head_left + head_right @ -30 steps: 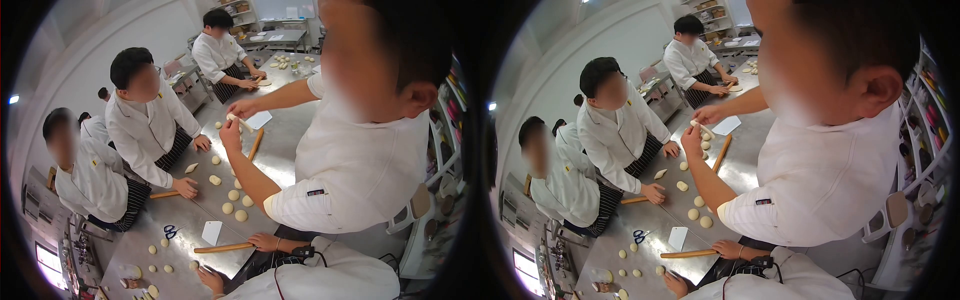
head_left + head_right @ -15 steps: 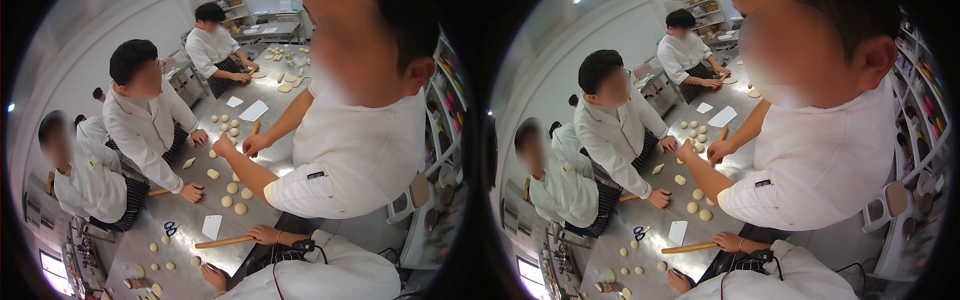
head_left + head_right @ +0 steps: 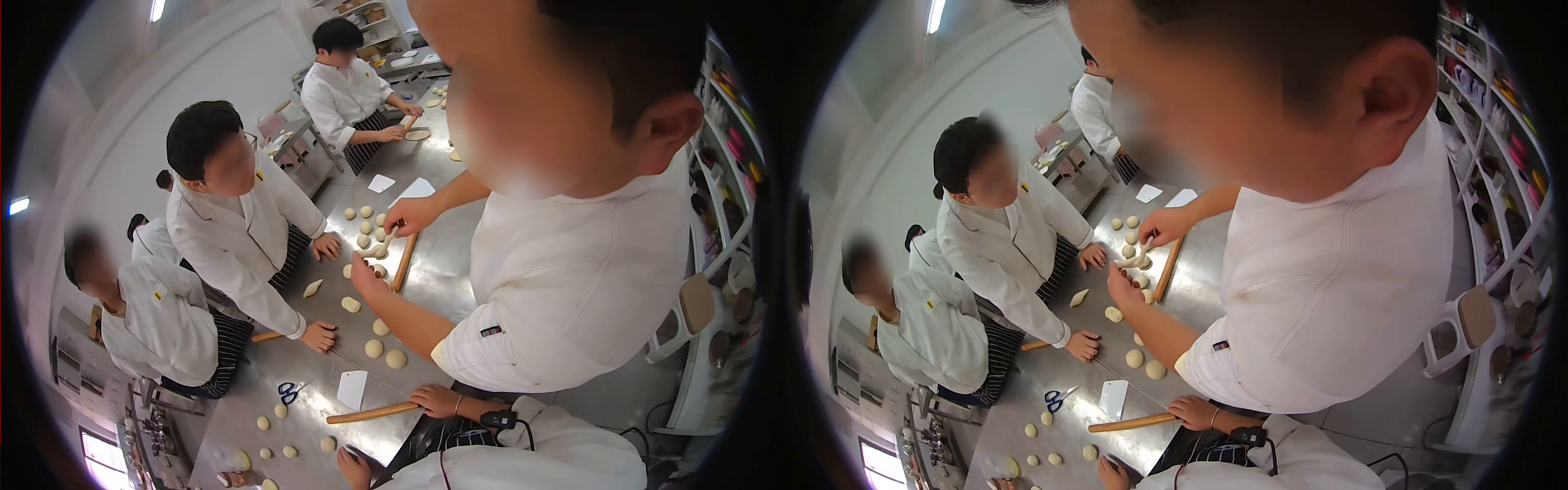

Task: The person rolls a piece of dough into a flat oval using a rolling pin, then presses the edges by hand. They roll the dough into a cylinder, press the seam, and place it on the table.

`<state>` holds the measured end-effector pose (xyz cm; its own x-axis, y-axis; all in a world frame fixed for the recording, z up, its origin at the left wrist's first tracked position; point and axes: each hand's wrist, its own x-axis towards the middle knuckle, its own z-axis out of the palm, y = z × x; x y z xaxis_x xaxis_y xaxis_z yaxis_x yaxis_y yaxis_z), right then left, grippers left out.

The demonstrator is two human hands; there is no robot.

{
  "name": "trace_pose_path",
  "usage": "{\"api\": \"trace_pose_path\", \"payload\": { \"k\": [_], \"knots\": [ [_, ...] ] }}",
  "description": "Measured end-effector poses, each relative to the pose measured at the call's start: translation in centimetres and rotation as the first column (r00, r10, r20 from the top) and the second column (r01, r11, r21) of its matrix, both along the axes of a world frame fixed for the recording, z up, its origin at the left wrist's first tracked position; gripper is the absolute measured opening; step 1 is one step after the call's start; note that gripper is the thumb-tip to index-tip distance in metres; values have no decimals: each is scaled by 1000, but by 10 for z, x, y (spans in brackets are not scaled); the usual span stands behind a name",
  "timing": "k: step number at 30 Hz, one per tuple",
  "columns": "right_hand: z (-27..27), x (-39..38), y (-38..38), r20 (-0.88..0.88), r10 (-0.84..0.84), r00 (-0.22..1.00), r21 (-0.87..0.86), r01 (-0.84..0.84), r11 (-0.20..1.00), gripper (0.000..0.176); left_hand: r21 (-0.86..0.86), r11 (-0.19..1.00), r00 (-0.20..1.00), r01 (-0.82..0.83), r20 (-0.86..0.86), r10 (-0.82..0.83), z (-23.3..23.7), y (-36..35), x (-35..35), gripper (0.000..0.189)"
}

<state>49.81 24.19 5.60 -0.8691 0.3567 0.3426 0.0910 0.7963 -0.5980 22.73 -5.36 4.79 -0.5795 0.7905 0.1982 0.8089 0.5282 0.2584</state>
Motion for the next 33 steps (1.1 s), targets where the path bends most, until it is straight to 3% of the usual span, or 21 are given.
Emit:
{"api": "trace_pose_path", "payload": {
  "k": [21,33],
  "knots": [
    [-1,1,0,-4,-6,1000,21,6,1000,52,-60,998,1000,-13,-2,12,24,8,17,63],
    [1,0,1,48,6,999,-9,-6,1000,52,-109,988,994,-113,-3,113,19,9,21,57]
  ]
}}
